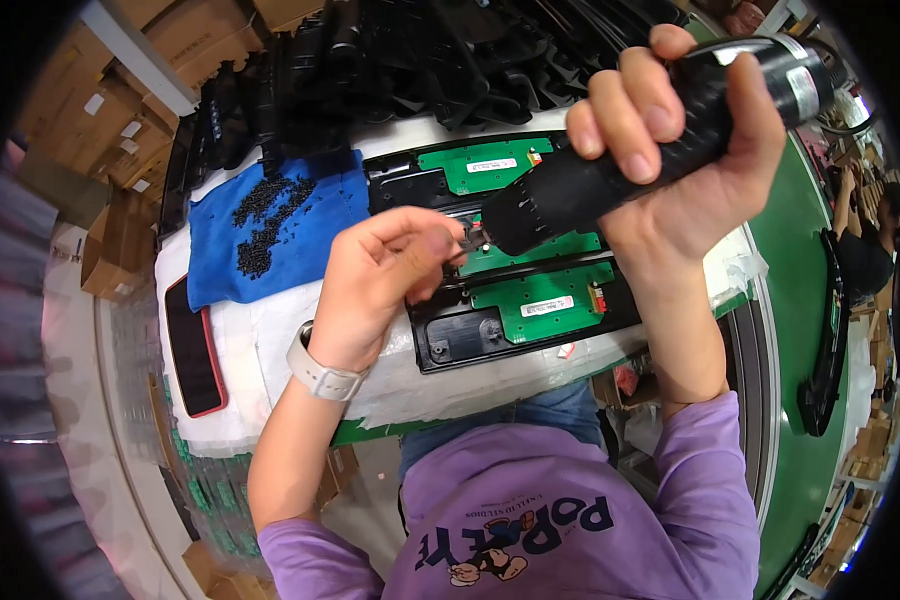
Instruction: Installing circuit boards onto toner cartridge housings using an electric screwdriver.
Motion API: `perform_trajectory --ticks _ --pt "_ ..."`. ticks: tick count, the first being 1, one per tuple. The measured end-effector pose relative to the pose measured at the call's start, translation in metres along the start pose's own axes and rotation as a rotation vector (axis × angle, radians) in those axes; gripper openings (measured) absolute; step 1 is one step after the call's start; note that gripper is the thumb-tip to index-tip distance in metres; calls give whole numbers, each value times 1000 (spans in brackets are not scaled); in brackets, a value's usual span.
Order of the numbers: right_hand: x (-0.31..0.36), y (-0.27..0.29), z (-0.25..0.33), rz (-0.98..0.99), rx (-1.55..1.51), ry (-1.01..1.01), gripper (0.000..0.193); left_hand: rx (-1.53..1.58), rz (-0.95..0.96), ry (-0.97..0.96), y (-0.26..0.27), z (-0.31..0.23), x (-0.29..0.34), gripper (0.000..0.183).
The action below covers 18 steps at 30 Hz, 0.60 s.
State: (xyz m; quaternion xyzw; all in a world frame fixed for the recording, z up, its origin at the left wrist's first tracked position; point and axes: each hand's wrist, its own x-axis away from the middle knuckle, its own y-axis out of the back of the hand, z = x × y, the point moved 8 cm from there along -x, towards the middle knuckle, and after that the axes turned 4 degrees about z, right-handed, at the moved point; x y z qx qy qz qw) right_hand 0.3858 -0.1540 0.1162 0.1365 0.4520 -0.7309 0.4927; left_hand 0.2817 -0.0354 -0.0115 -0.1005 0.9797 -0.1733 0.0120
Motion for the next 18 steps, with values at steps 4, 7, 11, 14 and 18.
perform_trajectory --ticks 4,7,11,14,18 --pt "3 -6 -25 -28 387 -139 34 87 -303 -74 33 -10 -2 25" --pt "8 -10 -45 62 511 -213 31 85 -335 -136 49 -14 -2 25" --pt "13 -13 -57 62 525 -245 30 59 -334 -142 54 -15 -3 25" --pt "13 -13 -63 71 499 -267 30 72 -350 -112 52 -13 -3 24" --pt "14 -21 -71 122 509 -291 24 55 -300 -32 50 -1 -5 27"
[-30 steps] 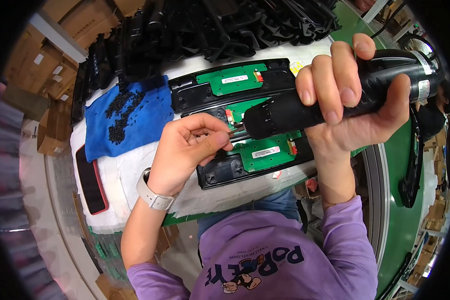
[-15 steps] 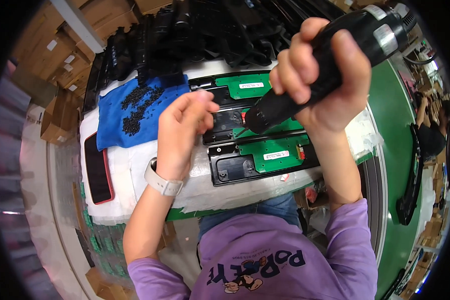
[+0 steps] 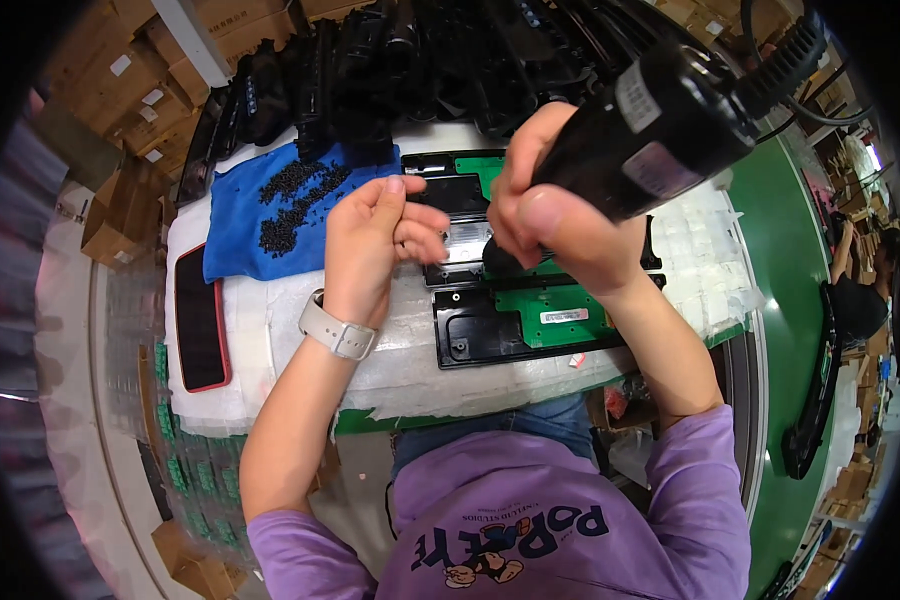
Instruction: Installing circuit boards onto toner cartridge housings using an electric screwdriver.
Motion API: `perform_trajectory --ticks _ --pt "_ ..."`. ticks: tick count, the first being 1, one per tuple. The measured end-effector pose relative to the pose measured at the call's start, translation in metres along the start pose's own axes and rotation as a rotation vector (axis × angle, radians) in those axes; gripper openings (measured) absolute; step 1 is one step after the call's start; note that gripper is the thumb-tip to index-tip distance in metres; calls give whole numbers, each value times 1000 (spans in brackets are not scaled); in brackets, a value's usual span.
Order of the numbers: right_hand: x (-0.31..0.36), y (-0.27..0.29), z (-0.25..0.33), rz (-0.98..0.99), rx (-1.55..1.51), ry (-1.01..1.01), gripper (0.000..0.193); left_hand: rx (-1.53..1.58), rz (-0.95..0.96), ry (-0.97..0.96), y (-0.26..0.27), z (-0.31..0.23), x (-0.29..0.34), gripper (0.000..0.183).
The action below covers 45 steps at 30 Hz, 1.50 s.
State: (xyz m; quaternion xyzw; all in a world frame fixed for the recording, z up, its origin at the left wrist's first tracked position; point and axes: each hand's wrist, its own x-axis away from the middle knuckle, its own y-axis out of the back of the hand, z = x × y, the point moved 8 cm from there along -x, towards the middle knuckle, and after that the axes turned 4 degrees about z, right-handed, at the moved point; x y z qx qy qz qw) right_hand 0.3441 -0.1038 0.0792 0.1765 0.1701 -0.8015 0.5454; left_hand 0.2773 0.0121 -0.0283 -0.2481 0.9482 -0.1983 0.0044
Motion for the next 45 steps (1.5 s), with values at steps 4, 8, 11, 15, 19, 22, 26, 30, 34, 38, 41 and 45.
perform_trajectory --ticks 4,8,11,15,19,22,26,30,34,38,41,45 --pt "-2 -9 -6 50 -70 -4 25 -97 48 65 -4 14 -3 29" --pt "-3 -13 -4 87 -11 4 22 -75 37 75 -9 26 -2 19" --pt "0 -10 -1 79 25 53 22 -89 37 124 -15 22 2 12" --pt "1 2 1 57 -90 23 24 -193 149 78 -16 23 0 12" --pt "7 36 31 40 -291 286 36 -253 117 35 -20 7 4 18" --pt "14 60 45 -61 -498 438 39 -230 197 56 -30 5 10 19" --pt "17 66 45 -84 -548 373 41 -256 216 40 -43 5 17 13" --pt "19 66 41 -113 -569 361 42 -211 230 24 -44 3 19 8" --pt "20 66 44 -74 -550 386 43 -199 238 33 -45 4 19 8" --pt "24 60 48 -65 -524 390 44 -203 263 36 -47 6 19 9" --pt "30 57 48 -163 -493 319 44 -211 283 61 -47 7 21 12" --pt "25 60 44 -97 -527 321 44 -215 297 72 -50 11 22 16"
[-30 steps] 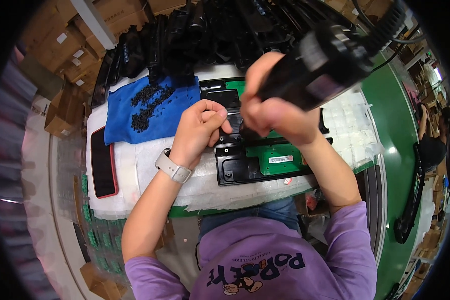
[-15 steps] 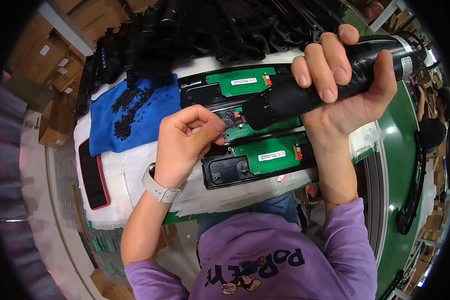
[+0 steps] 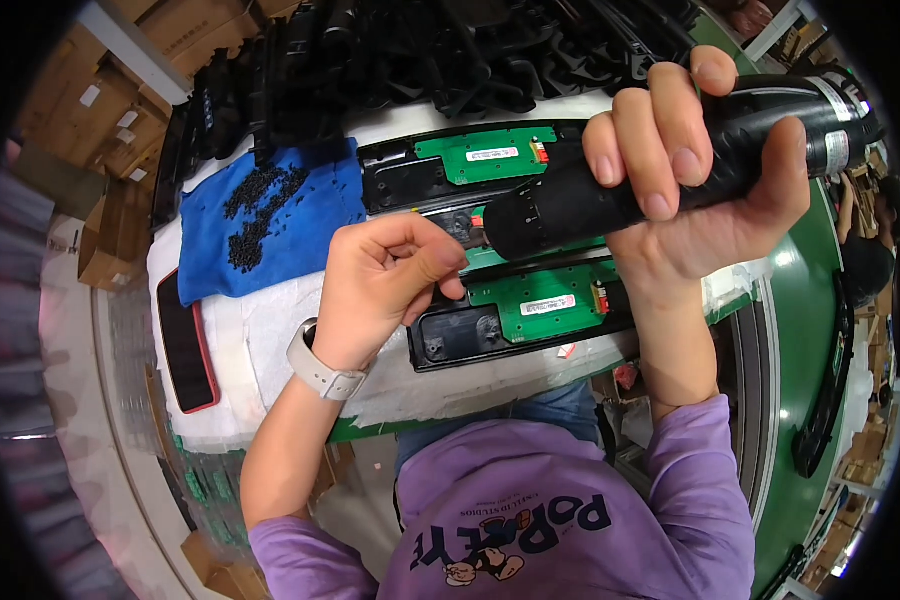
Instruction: Installing circuit boards onto toner cartridge housings using an electric screwdriver.
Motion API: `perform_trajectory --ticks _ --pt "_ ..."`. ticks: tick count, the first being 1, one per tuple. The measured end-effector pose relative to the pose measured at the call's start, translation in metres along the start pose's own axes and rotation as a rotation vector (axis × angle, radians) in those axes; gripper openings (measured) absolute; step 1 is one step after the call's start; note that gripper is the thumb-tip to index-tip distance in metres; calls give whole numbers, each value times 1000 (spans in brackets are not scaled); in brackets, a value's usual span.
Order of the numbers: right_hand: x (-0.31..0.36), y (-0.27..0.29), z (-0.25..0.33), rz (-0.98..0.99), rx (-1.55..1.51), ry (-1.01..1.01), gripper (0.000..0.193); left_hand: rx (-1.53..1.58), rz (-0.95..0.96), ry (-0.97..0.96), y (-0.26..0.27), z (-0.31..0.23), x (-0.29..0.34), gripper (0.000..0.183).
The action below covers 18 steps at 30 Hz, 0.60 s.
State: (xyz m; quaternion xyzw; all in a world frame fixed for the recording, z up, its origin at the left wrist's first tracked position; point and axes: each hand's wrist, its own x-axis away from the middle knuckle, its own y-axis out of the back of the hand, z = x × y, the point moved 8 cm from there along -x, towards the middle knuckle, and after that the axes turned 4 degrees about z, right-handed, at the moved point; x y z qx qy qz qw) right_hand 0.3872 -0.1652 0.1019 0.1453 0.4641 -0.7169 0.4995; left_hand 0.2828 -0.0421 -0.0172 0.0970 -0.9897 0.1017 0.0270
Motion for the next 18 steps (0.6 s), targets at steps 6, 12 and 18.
perform_trajectory --ticks 6,12,18 --pt "-5 -3 -16 62 28 -136 43 -128 -126 -102 14 -12 0 14" --pt "7 -23 -48 139 370 -334 37 289 -203 -162 33 1 -7 18" --pt "8 -25 -57 97 434 -371 32 248 -237 -141 26 -1 -5 17"
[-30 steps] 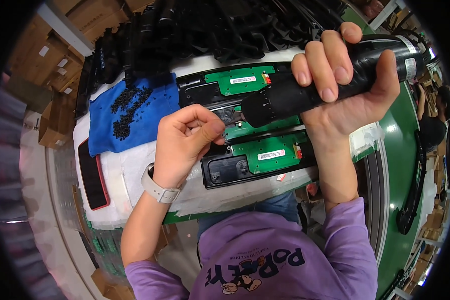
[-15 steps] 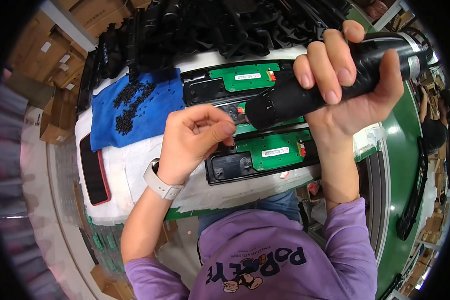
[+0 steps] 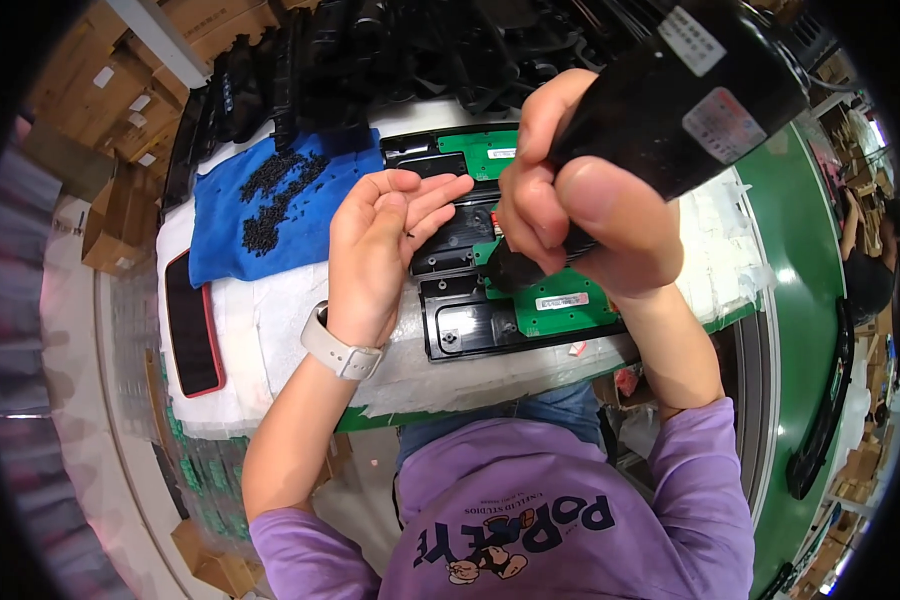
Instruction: Installing circuit boards onto toner cartridge housings using an electric screwdriver.
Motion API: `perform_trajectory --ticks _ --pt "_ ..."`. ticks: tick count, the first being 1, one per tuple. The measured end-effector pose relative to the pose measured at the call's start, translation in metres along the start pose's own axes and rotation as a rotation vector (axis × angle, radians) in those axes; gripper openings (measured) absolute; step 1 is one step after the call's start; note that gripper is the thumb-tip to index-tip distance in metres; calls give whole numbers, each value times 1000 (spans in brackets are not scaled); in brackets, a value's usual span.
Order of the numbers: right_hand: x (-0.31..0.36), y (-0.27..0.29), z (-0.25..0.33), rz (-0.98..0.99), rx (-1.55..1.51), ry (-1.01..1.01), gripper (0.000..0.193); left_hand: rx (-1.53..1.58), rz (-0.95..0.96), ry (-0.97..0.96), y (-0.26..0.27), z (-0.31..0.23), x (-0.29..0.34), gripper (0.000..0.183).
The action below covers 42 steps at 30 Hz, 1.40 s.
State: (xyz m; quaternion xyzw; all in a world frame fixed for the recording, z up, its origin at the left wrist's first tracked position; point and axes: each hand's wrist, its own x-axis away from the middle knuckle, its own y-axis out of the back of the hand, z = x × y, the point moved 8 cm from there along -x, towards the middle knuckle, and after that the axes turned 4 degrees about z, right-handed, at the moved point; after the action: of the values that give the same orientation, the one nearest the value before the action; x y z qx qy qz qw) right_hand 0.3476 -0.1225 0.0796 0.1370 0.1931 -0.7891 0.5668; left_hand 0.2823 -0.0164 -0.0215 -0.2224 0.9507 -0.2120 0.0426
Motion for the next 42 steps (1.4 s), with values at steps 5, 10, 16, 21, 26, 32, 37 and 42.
perform_trajectory --ticks 5,10,16,21,26,32,37,42 --pt "-10 -16 -9 55 47 -35 26 -34 -103 -4 6 4 2 18" --pt "-12 -11 -14 18 -125 -89 21 -79 -52 121 4 13 2 14" --pt "-8 -16 1 73 76 111 25 -26 23 86 -2 6 0 17" --pt "0 6 10 141 -236 110 34 -82 160 86 -7 -5 1 10" --pt "5 28 51 180 -379 369 40 -133 210 156 -16 -2 8 13" --pt "10 30 60 161 -352 401 41 -115 202 195 -25 3 15 12" --pt "11 28 56 144 -334 392 42 -162 232 141 -25 5 14 22" --pt "12 24 57 150 -308 394 42 -157 276 198 -28 5 16 24"
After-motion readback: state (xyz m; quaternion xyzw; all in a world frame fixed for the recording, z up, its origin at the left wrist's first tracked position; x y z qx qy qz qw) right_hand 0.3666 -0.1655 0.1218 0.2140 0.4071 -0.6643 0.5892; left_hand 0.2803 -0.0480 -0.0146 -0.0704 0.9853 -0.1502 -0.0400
